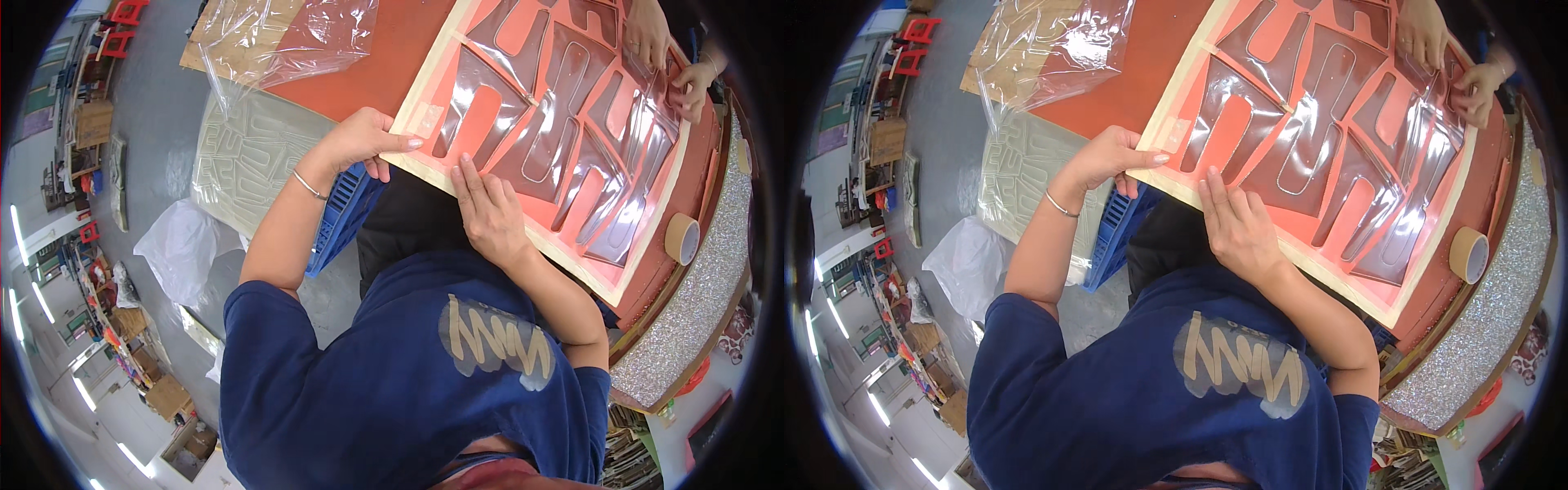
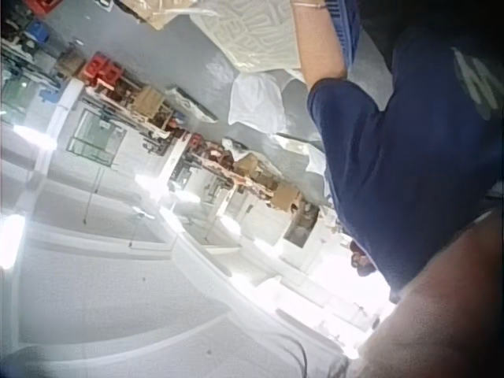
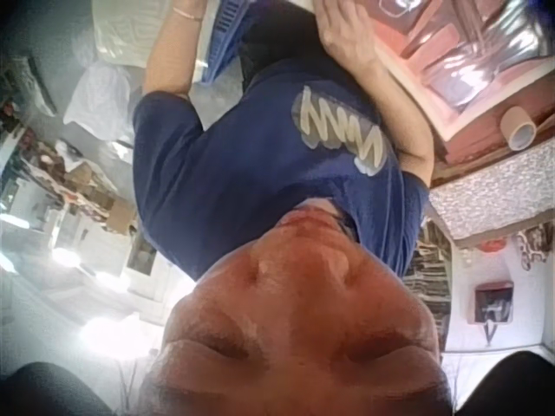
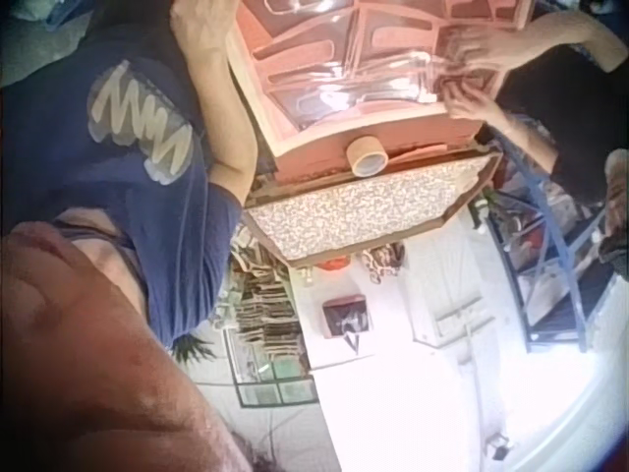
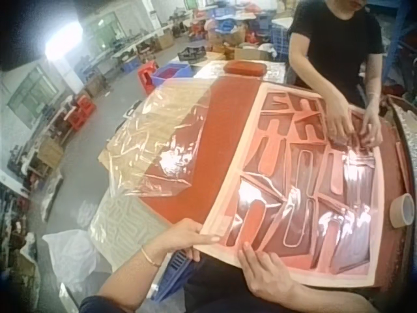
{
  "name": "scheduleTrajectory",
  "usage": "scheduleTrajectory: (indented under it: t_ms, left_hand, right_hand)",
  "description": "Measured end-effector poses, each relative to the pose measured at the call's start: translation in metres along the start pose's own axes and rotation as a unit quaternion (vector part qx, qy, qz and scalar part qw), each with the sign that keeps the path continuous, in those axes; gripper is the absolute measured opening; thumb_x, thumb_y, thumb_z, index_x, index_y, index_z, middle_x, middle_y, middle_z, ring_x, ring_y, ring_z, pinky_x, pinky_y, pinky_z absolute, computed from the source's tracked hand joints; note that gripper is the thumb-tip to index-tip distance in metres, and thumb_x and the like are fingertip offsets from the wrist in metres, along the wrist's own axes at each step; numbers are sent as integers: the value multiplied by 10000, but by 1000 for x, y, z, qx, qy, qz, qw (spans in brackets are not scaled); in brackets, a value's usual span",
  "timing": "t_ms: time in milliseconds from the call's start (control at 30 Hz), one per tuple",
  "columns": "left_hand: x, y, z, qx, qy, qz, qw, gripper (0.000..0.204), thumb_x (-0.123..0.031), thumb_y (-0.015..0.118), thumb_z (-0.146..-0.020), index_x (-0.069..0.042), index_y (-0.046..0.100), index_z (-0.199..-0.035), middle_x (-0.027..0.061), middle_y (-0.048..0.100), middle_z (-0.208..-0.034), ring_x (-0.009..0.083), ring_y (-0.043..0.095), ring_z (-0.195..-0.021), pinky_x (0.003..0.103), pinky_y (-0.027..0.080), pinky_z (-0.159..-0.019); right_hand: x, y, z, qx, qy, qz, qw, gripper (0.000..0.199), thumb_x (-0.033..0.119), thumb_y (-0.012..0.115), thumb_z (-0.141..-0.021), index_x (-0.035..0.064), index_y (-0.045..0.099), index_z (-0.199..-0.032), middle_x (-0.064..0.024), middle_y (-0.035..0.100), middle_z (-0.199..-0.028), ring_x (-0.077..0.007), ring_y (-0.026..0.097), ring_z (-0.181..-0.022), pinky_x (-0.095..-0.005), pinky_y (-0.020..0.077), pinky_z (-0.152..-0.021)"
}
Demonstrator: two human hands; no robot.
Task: Arranging glittery shoe upper patterns on a plastic sheet and covering them with a second layer of plastic for protection or processing.
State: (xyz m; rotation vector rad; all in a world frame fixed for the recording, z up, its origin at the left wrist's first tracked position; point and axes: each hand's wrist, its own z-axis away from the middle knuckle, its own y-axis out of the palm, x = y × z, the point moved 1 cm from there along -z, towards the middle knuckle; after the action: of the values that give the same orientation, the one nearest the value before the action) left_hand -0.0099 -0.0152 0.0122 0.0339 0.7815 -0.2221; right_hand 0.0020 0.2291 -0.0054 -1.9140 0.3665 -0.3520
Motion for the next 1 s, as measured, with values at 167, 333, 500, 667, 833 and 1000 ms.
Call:
scheduleTrajectory:
  t_ms: [167, 333, 500, 667, 833, 1000]
  left_hand:
    - [-2, 3, 1, -13, -9, -6, 1000, 382, -327, 723, -809, 48, 653, -825, 90, 639, -624, 131, 616, -435, 177, 444, -355]
    - [-3, 6, 2, -35, -6, -24, 999, 371, -319, 717, -811, 46, 652, -822, 90, 641, -628, 127, 611, -431, 179, 443, -356]
    - [-3, 8, 2, -43, 3, -37, 998, 367, -321, 717, -808, 41, 651, -820, 91, 641, -618, 114, 596, -418, 183, 439, -355]
    - [-9, 5, 5, -77, -25, -202, 976, 426, -372, 684, -816, 37, 640, -703, 123, 618, -533, 145, 587, -399, 253, 444, -358]
    - [-11, 7, 21, -143, -13, -349, 926, 479, -407, 650, -832, -7, 597, -573, 120, 589, -482, 186, 596, -422, 320, 490, -472]
    - [-11, 16, 28, -171, 5, -371, 913, 389, -328, 645, -847, -2, 595, -640, 129, 599, -519, 255, 635, -530, 383, 504, -578]
  right_hand:
    - [2, 1, 1, 11, 4, 10, 1000, 449, 83, 533, -749, -95, 579, -1159, -248, 536, -1243, -246, 527, -859, -330, 428, -714]
    - [2, 2, 1, 18, 6, 16, 1000, 450, 94, 535, -755, -89, 580, -1163, -241, 536, -1248, -246, 522, -869, -333, 421, -711]
    - [6, 1, 0, 37, 22, 24, 999, 455, 105, 537, -758, -77, 581, -1172, -232, 529, -1263, -244, 516, -889, -336, 415, -725]
    - [12, -5, -1, 70, 41, 30, 996, 478, 113, 535, -757, -65, 572, -1199, -224, 509, -1293, -252, 512, -908, -346, 402, -807]
    - [12, -1, 6, 35, 66, 21, 997, 477, 123, 528, -767, -64, 562, -1205, -239, 502, -1268, -266, 515, -949, -374, 403, -851]
    - [12, -4, 14, -12, 69, 11, 998, 467, 132, 526, -767, -81, 559, -1182, -234, 539, -1159, -291, 521, -993, -412, 406, -886]
